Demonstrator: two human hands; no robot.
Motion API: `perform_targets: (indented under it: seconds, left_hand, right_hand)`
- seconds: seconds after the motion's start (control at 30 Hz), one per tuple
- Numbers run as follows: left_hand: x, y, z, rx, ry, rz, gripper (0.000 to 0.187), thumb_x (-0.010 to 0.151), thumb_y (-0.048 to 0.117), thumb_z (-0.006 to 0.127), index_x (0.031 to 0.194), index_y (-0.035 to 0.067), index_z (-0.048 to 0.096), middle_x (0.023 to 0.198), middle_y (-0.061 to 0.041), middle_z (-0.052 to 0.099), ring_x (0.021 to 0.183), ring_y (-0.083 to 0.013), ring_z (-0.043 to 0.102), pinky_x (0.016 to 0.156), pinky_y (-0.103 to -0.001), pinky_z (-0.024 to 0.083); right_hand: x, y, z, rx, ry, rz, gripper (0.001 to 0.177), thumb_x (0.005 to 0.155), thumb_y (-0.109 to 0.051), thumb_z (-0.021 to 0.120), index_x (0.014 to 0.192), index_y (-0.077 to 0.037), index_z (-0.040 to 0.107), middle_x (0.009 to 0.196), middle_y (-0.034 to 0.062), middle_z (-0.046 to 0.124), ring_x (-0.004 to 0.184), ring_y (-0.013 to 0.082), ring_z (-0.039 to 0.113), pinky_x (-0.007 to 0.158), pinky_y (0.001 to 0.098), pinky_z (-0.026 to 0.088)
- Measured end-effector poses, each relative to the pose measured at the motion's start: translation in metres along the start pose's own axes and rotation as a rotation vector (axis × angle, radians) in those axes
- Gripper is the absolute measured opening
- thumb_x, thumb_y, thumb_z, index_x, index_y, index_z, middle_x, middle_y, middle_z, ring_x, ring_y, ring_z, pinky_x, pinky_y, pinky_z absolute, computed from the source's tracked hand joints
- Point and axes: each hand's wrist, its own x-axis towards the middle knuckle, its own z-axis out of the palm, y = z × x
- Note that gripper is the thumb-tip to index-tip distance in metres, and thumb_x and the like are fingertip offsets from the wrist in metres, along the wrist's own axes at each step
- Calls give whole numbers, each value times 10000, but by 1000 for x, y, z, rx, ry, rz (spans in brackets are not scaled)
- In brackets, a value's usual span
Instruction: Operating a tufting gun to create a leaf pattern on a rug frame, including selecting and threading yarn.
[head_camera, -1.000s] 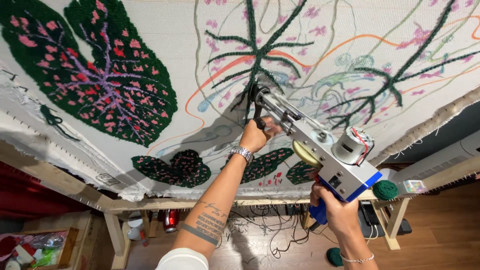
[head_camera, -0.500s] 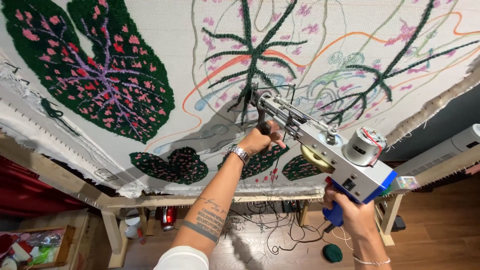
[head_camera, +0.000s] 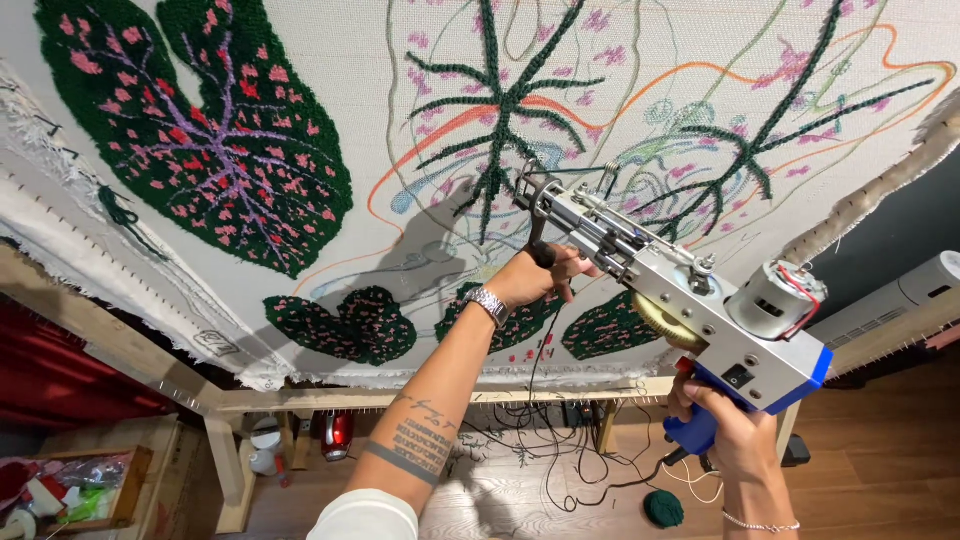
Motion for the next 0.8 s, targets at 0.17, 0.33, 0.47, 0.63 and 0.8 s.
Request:
perform_targets:
  seconds: [0.17,0.33,0.47,0.63,0.8]
  left_hand:
    - [-7,29,6,194,68,-24,378,971,387,686,1076,42,800,1093,-25,762,662,-116,699,606,-248,515]
    - [0,-12,-4,85,68,-85,313,906,332,722,1030,50,777,973,16,787,657,-97,686,575,-269,515]
    - [-7,-16,-3,244,89,-167,338,941,354,719,1022,36,796,882,-32,762,685,-88,706,599,-259,544]
    - [-7,-25,-1,66,144,-213,318,893,258,779,1031,-28,762,1055,1,789,649,-103,662,595,-277,549]
    - [-4,-33,-1,21,156,-251,318,874,225,794,1109,13,770,1053,-47,786,653,-99,656,584,-281,538]
  right_hand:
    - [2,-1,0,51,-32,-37,217,834,56,607,1045,104,590,757,126,558,636,220,533,557,351,462]
    - [4,1,4,46,-29,-23,247,815,56,607,1061,72,587,768,116,563,647,202,525,539,343,446]
    - [5,7,6,-28,-16,35,207,819,42,621,1018,79,579,748,122,565,619,219,530,521,353,444]
    - [4,3,23,-21,-39,73,318,808,20,616,1118,88,633,720,96,542,589,196,506,521,332,432]
    - [9,11,23,4,-58,96,336,818,24,617,1142,113,607,722,92,539,592,198,512,523,339,441]
